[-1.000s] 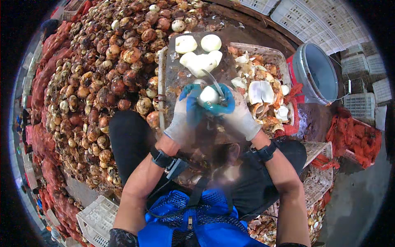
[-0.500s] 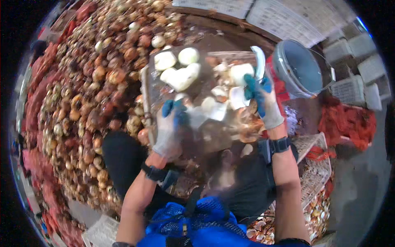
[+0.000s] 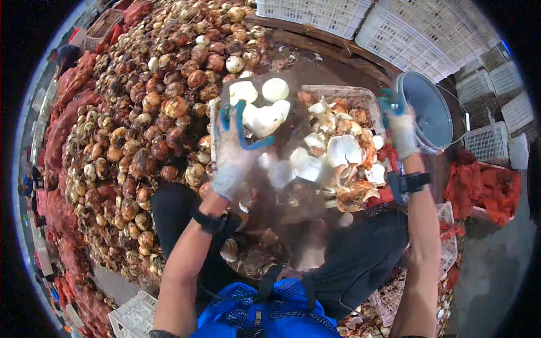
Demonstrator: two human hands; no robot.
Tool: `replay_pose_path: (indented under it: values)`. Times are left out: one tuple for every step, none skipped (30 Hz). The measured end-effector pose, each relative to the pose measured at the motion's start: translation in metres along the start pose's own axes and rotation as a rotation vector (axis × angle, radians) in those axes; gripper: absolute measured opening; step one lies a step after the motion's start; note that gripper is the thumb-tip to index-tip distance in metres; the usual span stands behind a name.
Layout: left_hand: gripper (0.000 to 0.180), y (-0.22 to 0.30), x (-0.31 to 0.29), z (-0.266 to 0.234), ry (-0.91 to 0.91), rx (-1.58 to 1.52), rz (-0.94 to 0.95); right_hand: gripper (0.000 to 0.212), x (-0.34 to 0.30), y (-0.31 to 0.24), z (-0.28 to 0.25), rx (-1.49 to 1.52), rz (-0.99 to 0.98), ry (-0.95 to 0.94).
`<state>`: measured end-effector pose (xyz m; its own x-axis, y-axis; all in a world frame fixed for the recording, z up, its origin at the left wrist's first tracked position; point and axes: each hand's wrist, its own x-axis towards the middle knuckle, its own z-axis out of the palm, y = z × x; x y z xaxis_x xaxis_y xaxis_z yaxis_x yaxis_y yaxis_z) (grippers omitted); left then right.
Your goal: Peeling onions with a knife and putting them into a bucket.
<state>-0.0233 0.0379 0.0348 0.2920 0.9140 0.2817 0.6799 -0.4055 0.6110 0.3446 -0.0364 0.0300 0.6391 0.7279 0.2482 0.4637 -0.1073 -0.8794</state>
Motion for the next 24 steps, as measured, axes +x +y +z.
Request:
replay_pose_path:
  values:
    - [0.092, -0.006, 0.004, 0.001, -0.032, 0.130, 0.004, 0.026, -0.022, -0.029, 0.035, 0.103, 0.090, -0.172]
    - [0.094, -0.008, 0.009, 0.001, -0.062, 0.250, 0.014, 0.026, -0.041, -0.061, 0.063, 0.199, 0.173, -0.337]
    - [0.094, -0.006, 0.014, 0.008, -0.060, 0.236, 0.021, 0.027, -0.046, -0.067, 0.083, 0.118, 0.177, -0.419]
    - [0.095, -0.008, 0.016, 0.015, -0.173, 0.154, -0.027, 0.029, -0.050, -0.064, 0.104, 0.043, 0.186, -0.505]
    - [0.096, -0.009, 0.017, 0.015, -0.281, 0.085, -0.079, 0.031, -0.054, -0.066, 0.122, 0.110, 0.053, -0.591]
    - [0.096, -0.010, 0.016, 0.017, -0.276, 0.092, -0.082, 0.032, -0.058, -0.069, 0.136, 0.176, -0.082, -0.674]
    - [0.097, -0.006, 0.015, 0.021, -0.290, 0.183, -0.088, 0.033, -0.058, -0.077, 0.141, -0.039, -0.176, -0.688]
    - [0.097, -0.005, 0.015, 0.023, -0.303, 0.273, -0.094, 0.033, -0.057, -0.074, 0.146, -0.043, -0.176, -0.689]
    - [0.096, -0.006, 0.018, 0.022, -0.338, 0.175, -0.136, 0.034, -0.055, -0.067, 0.153, -0.126, -0.278, -0.709]
    - [0.096, -0.008, 0.018, 0.022, -0.337, 0.174, -0.140, 0.035, -0.054, -0.060, 0.161, -0.205, -0.381, -0.730]
    - [0.095, -0.008, 0.020, 0.023, -0.312, 0.218, -0.111, 0.040, -0.051, -0.052, 0.165, -0.274, -0.385, -0.734]
    - [0.094, -0.008, 0.021, 0.025, -0.287, 0.261, -0.081, 0.040, -0.053, -0.044, 0.166, -0.284, -0.386, -0.733]
    - [0.094, -0.007, 0.021, 0.023, -0.286, 0.258, -0.084, 0.043, -0.057, -0.044, 0.170, -0.239, -0.359, -0.737]
    - [0.092, -0.006, 0.021, 0.021, -0.304, 0.264, -0.105, 0.046, -0.061, -0.044, 0.171, -0.195, -0.331, -0.739]
    - [0.091, -0.004, 0.021, 0.019, -0.322, 0.270, -0.125, 0.049, -0.061, -0.043, 0.168, -0.167, -0.311, -0.757]
    - [0.089, 0.001, 0.022, 0.018, -0.339, 0.271, -0.136, 0.049, -0.062, -0.039, 0.168, -0.177, -0.311, -0.749]
    - [0.087, 0.004, 0.023, 0.023, -0.333, 0.266, -0.148, 0.048, -0.064, -0.031, 0.168, -0.074, -0.273, -0.692]
    - [0.087, 0.004, 0.023, 0.030, -0.338, 0.253, -0.134, 0.047, -0.065, -0.023, 0.166, 0.027, -0.237, -0.630]
    - [0.086, -0.008, 0.022, 0.030, -0.307, 0.278, -0.123, 0.044, -0.069, -0.045, 0.171, -0.066, -0.195, -0.646]
    - [0.086, -0.005, 0.024, 0.032, -0.279, 0.279, -0.092, 0.042, -0.068, -0.043, 0.175, 0.076, -0.240, -0.652]
    - [0.090, -0.004, 0.026, 0.032, -0.381, 0.254, -0.119, 0.042, -0.069, -0.038, 0.169, 0.000, -0.234, -0.603]
    - [0.093, -0.001, 0.024, 0.030, -0.384, 0.280, -0.096, 0.042, -0.073, -0.044, 0.167, -0.066, -0.226, -0.563]
    - [0.094, 0.006, 0.026, 0.030, -0.408, 0.291, -0.102, 0.041, -0.075, -0.043, 0.168, -0.043, -0.214, -0.483]
    - [0.096, 0.011, 0.028, 0.032, -0.432, 0.303, -0.109, 0.042, -0.074, -0.038, 0.160, 0.232, -0.003, -0.467]
